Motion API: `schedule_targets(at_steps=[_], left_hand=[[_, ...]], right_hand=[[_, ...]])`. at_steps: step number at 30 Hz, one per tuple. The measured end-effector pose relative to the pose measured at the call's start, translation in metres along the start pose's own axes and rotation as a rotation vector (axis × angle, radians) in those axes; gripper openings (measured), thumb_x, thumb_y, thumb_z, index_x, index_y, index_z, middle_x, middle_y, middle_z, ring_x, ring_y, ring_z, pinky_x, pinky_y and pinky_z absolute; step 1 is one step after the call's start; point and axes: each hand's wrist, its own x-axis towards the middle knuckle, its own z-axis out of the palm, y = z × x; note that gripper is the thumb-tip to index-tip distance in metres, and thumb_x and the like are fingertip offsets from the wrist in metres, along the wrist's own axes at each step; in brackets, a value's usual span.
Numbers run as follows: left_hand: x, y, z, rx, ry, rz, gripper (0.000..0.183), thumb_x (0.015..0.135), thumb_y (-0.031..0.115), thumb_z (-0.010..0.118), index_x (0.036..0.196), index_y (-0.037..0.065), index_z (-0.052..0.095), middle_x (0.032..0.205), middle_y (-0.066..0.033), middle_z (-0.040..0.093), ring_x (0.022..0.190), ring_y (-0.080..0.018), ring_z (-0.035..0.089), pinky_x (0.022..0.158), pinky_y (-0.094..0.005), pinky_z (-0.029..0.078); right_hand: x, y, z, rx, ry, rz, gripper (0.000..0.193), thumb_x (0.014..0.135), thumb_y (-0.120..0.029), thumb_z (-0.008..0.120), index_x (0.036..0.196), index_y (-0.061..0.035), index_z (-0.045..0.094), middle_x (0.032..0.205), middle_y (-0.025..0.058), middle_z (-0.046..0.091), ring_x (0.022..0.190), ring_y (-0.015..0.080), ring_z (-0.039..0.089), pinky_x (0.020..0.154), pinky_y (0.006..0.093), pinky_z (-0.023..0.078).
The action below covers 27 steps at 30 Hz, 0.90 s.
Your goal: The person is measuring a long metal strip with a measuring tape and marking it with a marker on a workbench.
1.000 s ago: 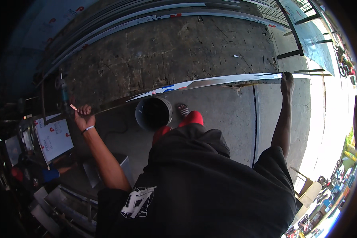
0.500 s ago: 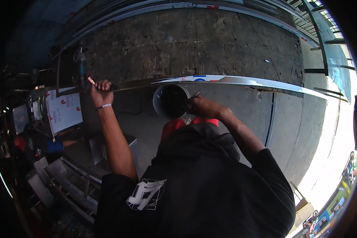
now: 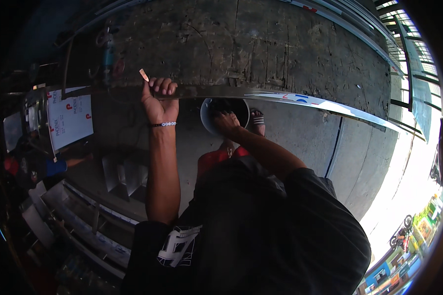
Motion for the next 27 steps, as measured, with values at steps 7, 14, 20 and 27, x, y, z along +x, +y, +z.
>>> schedule_targets(at_steps=[7, 14, 20, 27], left_hand=[[0.009, -0.019, 0.003, -0.033, -0.039, -0.083, 0.027, 0.103, 0.027, 0.050, 0.082, 0.012, 0.045, 0.071, 0.0016, 0.035, 0.063, -0.0138, 0.035, 0.061, -0.0301, 0.033], [0.000, -0.003, -0.009, -0.031, -0.017, -0.028, 0.027, 0.103, 0.030, 0.049, 0.082, 0.014, 0.045, 0.071, 0.0033, 0.036, 0.063, -0.0126, 0.036, 0.062, -0.0293, 0.034], [-0.001, -0.006, -0.012, -0.040, -0.023, -0.046, 0.027, 0.104, 0.031, 0.049, 0.082, 0.014, 0.046, 0.071, 0.0034, 0.036, 0.063, -0.0125, 0.036, 0.062, -0.0292, 0.035], [0.004, -0.007, -0.027, -0.082, -0.027, -0.071, 0.027, 0.103, 0.031, 0.050, 0.082, 0.014, 0.046, 0.071, 0.0028, 0.037, 0.065, -0.0132, 0.037, 0.063, -0.0295, 0.035]], right_hand=[[-0.008, 0.025, 0.044, 0.013, 0.199, 0.158, 0.046, 0.083, -0.021, 0.066, 0.127, -0.0106, 0.057, 0.124, 0.0242, 0.059, 0.105, 0.0376, 0.064, 0.088, 0.0524, 0.051], [0.009, -0.025, -0.055, 0.319, 0.141, 0.280, 0.048, 0.083, -0.022, 0.066, 0.130, -0.0168, 0.058, 0.110, 0.0215, 0.065, 0.102, 0.0424, 0.065, 0.086, 0.0486, 0.053], [-0.011, -0.019, -0.079, 0.522, 0.199, 0.092, 0.038, 0.080, -0.004, 0.068, 0.118, -0.0060, 0.066, 0.108, 0.0147, 0.065, 0.095, 0.0301, 0.069, 0.077, 0.0390, 0.056], [-0.086, -0.049, -0.237, 0.265, 0.420, 0.003, 0.027, 0.083, -0.009, 0.074, 0.109, -0.0045, 0.067, 0.098, 0.0123, 0.065, 0.092, 0.0329, 0.066, 0.076, 0.0385, 0.056]])
